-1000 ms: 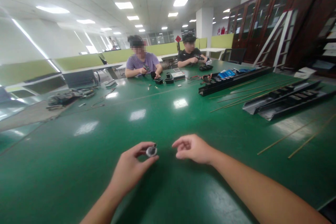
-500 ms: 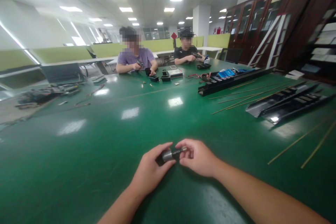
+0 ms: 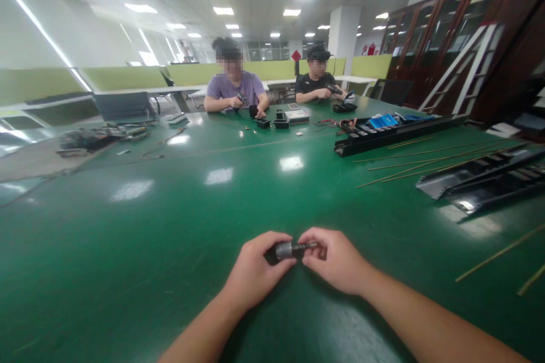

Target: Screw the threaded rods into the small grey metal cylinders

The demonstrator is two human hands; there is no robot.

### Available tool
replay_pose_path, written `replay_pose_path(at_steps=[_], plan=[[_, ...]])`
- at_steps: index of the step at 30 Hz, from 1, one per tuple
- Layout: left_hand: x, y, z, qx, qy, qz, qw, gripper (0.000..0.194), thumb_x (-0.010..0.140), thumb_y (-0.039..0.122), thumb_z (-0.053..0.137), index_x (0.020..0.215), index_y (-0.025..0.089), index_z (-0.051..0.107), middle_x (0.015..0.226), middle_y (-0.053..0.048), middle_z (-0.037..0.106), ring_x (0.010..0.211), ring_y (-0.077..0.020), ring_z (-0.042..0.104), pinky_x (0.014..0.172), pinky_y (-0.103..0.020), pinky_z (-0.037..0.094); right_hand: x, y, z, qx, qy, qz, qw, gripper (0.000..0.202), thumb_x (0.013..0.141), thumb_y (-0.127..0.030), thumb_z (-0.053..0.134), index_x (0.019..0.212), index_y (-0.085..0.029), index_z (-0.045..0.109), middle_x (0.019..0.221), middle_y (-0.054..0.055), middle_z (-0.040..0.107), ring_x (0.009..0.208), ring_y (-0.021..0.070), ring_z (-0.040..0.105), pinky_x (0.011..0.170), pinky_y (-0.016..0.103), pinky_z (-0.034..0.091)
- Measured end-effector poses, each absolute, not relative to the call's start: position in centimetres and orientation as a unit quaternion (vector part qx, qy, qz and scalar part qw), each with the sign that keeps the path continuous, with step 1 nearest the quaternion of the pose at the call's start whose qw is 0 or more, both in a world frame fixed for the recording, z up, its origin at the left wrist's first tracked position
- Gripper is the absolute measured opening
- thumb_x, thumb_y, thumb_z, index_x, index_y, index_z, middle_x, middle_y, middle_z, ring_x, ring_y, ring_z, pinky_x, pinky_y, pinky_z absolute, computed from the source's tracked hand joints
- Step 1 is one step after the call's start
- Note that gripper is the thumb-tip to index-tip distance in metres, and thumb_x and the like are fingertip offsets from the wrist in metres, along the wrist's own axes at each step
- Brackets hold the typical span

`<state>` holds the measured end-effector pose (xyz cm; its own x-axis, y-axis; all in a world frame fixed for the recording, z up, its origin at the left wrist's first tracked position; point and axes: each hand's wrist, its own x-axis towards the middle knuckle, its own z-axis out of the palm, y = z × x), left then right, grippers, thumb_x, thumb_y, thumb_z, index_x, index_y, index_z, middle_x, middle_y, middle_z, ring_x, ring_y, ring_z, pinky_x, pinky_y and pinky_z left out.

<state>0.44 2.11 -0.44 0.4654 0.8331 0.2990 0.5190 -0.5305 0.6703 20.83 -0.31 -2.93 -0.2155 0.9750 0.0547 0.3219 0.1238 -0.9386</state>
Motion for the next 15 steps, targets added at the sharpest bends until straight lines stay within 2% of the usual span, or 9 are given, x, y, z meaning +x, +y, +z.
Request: replay_pose_path(at_steps=[6,15], plan=[[0.47,1.82,-0.46,0.828,0.391,0.317,0.245,0.020,0.079,0.027,0.073,0.098,0.024,0.072,0.091,-0.002,0.074,0.083,-0.0185,0.069,0.076,-0.027,0.052,20.68,-0.46,-2.29,-0.503,-0.664,0.415,0.366,0.020,0.077,-0.018,0.065,0.094,-0.019,0.074,0.077,0.002,0.069,0.063,0.0141,0.057,0.059,0.023,0.043],[0.53,1.64,-0.56,0.821,0.408,0.318,0.241,0.020,0.077,0.027,0.073,0.096,0.023,0.073,0.092,-0.003,0.075,0.084,-0.0203,0.070,0.076,-0.029,0.053,20.56,-0.74,-1.99,-0.500,-0.671,0.408,0.364,0.016,0.077,-0.020,0.066,0.091,-0.018,0.074,0.077,0.002,0.071,0.065,0.0155,0.059,0.061,0.024,0.043]])
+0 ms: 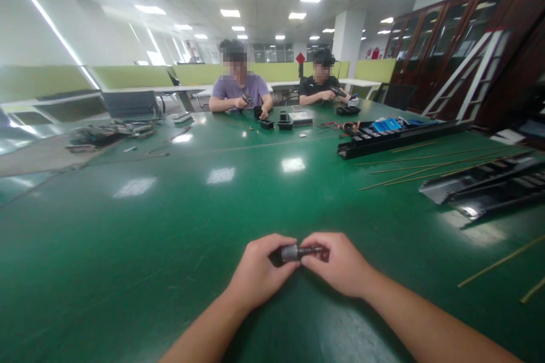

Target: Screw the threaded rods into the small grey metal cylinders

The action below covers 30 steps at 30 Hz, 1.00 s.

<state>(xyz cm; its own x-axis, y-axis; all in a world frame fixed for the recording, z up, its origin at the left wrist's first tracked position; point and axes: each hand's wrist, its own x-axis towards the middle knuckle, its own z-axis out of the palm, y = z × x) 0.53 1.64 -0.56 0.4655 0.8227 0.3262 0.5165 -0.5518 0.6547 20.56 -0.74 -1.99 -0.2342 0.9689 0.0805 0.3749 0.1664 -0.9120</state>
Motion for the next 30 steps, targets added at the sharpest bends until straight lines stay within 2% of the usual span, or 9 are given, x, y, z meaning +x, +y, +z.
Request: replay_pose_path(at_steps=[30], plan=[[0.70,1.58,-0.12,0.811,0.429,0.307,0.254,0.020,0.074,0.028,0.077,0.094,0.025,0.075,0.091,0.001,0.076,0.083,-0.0186,0.070,0.077,-0.027,0.051,20.63,-1.00,-1.32,-0.517,-0.681,0.363,0.369,0.009,0.078,-0.021,0.067,0.084,-0.019,0.073,0.075,0.000,0.071,0.068,0.0156,0.062,0.062,0.024,0.043]])
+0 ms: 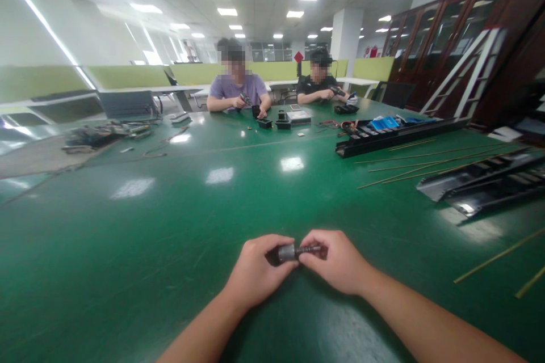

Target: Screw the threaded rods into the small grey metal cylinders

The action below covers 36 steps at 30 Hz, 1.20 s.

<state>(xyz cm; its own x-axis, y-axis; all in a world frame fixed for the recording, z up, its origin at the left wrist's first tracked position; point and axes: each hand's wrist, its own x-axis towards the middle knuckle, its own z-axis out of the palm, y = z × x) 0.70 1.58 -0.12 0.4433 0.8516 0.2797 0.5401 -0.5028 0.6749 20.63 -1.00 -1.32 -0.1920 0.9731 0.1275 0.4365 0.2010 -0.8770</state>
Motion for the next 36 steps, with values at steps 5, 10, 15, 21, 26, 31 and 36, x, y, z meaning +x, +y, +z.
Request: replay_pose_path(at_steps=[5,10,15,21,26,31,36], plan=[[0.57,1.52,-0.11,0.810,0.431,0.305,0.256,0.020,0.074,0.028,0.077,0.094,0.025,0.075,0.091,0.001,0.076,0.084,-0.0179,0.070,0.078,-0.026,0.051,20.70,-0.88,-1.62,-0.516,-0.682,0.361,0.370,0.008,0.078,-0.022,0.067,0.083,-0.019,0.072,0.074,0.000,0.071,0.066,0.0153,0.062,0.061,0.023,0.043],[0.51,1.66,-0.27,0.813,0.429,0.305,0.248,0.021,0.074,0.027,0.077,0.095,0.025,0.075,0.092,0.001,0.076,0.084,-0.0182,0.071,0.078,-0.027,0.052,20.66,-0.90,-1.74,-0.513,-0.683,0.365,0.372,0.008,0.080,-0.023,0.066,0.084,-0.019,0.072,0.074,0.000,0.070,0.066,0.0151,0.061,0.061,0.023,0.043],[0.51,1.65,-0.33,0.814,0.429,0.309,0.242,0.022,0.074,0.029,0.078,0.095,0.026,0.075,0.092,0.001,0.076,0.084,-0.0184,0.071,0.078,-0.027,0.052,20.77,-0.82,-1.67,-0.513,-0.683,0.366,0.370,0.009,0.080,-0.024,0.067,0.085,-0.019,0.072,0.075,0.001,0.071,0.067,0.0154,0.062,0.061,0.024,0.044],[0.46,1.64,-0.37,0.814,0.431,0.307,0.239,0.022,0.073,0.028,0.078,0.095,0.026,0.075,0.091,0.002,0.076,0.083,-0.0184,0.071,0.077,-0.027,0.052,20.79,-0.93,-1.56,-0.515,-0.684,0.363,0.368,0.009,0.080,-0.025,0.067,0.085,-0.020,0.072,0.075,0.000,0.071,0.067,0.0154,0.062,0.061,0.024,0.044],[0.42,1.75,-0.38,0.814,0.432,0.301,0.244,0.023,0.074,0.029,0.078,0.096,0.026,0.075,0.092,0.001,0.076,0.084,-0.0187,0.071,0.078,-0.027,0.053,20.76,-0.89,-1.52,-0.520,-0.684,0.359,0.364,0.008,0.080,-0.024,0.067,0.084,-0.020,0.072,0.074,0.000,0.070,0.065,0.0153,0.061,0.060,0.023,0.043],[0.47,1.79,-0.29,0.815,0.431,0.302,0.241,0.022,0.074,0.029,0.078,0.096,0.026,0.075,0.091,0.001,0.076,0.083,-0.0185,0.071,0.077,-0.027,0.053,20.82,-0.82,-1.58,-0.517,-0.683,0.363,0.367,0.009,0.080,-0.025,0.066,0.084,-0.019,0.072,0.074,0.001,0.070,0.065,0.0150,0.061,0.060,0.023,0.043],[0.55,1.73,-0.20,0.815,0.429,0.306,0.240,0.023,0.073,0.029,0.078,0.095,0.025,0.075,0.091,0.000,0.077,0.082,-0.0195,0.071,0.076,-0.028,0.053,20.83,-0.83,-1.57,-0.516,-0.682,0.367,0.366,0.010,0.080,-0.024,0.066,0.085,-0.019,0.072,0.074,0.001,0.070,0.065,0.0149,0.061,0.059,0.023,0.043]])
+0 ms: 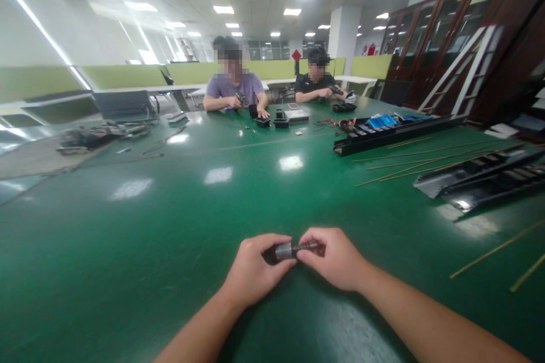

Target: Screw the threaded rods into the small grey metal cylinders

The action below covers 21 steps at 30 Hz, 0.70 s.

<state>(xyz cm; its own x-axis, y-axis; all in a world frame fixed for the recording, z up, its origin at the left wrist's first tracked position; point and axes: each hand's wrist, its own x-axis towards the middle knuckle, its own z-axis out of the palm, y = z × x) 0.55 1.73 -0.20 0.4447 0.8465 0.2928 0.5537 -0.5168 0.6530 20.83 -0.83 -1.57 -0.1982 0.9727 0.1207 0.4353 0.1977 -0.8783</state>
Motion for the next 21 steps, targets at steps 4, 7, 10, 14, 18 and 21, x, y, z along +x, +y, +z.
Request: replay_pose_path(at_steps=[4,7,10,14,18,21], plan=[[0.53,1.69,-0.08,0.817,0.430,0.302,0.237,0.022,0.073,0.029,0.077,0.095,0.024,0.076,0.092,-0.002,0.077,0.083,-0.0209,0.071,0.077,-0.028,0.053,20.78,-0.85,-1.43,-0.521,-0.681,0.365,0.363,0.010,0.079,-0.024,0.066,0.085,-0.019,0.072,0.073,0.001,0.070,0.064,0.0147,0.060,0.059,0.023,0.043],[0.54,1.64,0.08,0.818,0.430,0.300,0.238,0.021,0.074,0.029,0.076,0.095,0.023,0.076,0.092,-0.003,0.077,0.083,-0.0215,0.071,0.077,-0.029,0.054,20.74,-0.93,-1.27,-0.525,-0.683,0.360,0.358,0.009,0.079,-0.024,0.066,0.084,-0.018,0.072,0.072,0.001,0.070,0.063,0.0146,0.059,0.058,0.023,0.042],[0.57,1.59,0.21,0.819,0.428,0.297,0.241,0.021,0.075,0.030,0.075,0.095,0.023,0.076,0.091,-0.003,0.077,0.083,-0.0215,0.071,0.077,-0.029,0.054,20.75,-0.97,-1.15,-0.527,-0.683,0.358,0.356,0.009,0.079,-0.024,0.066,0.084,-0.019,0.072,0.073,0.001,0.070,0.063,0.0147,0.060,0.059,0.023,0.043],[0.56,1.61,0.19,0.821,0.425,0.292,0.244,0.021,0.076,0.031,0.075,0.095,0.024,0.076,0.091,-0.002,0.077,0.082,-0.0209,0.071,0.075,-0.029,0.053,20.76,-0.97,-1.13,-0.526,-0.685,0.357,0.355,0.009,0.079,-0.023,0.067,0.084,-0.018,0.072,0.072,0.001,0.070,0.063,0.0145,0.060,0.059,0.023,0.043],[0.47,1.71,-0.04,0.820,0.430,0.288,0.244,0.022,0.076,0.031,0.076,0.097,0.025,0.075,0.093,-0.001,0.076,0.085,-0.0200,0.071,0.078,-0.028,0.053,20.73,-1.04,-1.20,-0.522,-0.687,0.359,0.357,0.009,0.080,-0.023,0.066,0.084,-0.018,0.072,0.074,0.001,0.070,0.064,0.0146,0.060,0.060,0.023,0.043],[0.39,1.80,-0.25,0.821,0.431,0.288,0.240,0.023,0.075,0.031,0.077,0.097,0.025,0.075,0.094,0.000,0.076,0.086,-0.0202,0.071,0.080,-0.029,0.052,20.70,-1.06,-1.22,-0.520,-0.688,0.355,0.362,0.009,0.080,-0.023,0.066,0.085,-0.019,0.072,0.074,0.001,0.070,0.065,0.0146,0.061,0.060,0.023,0.043]])
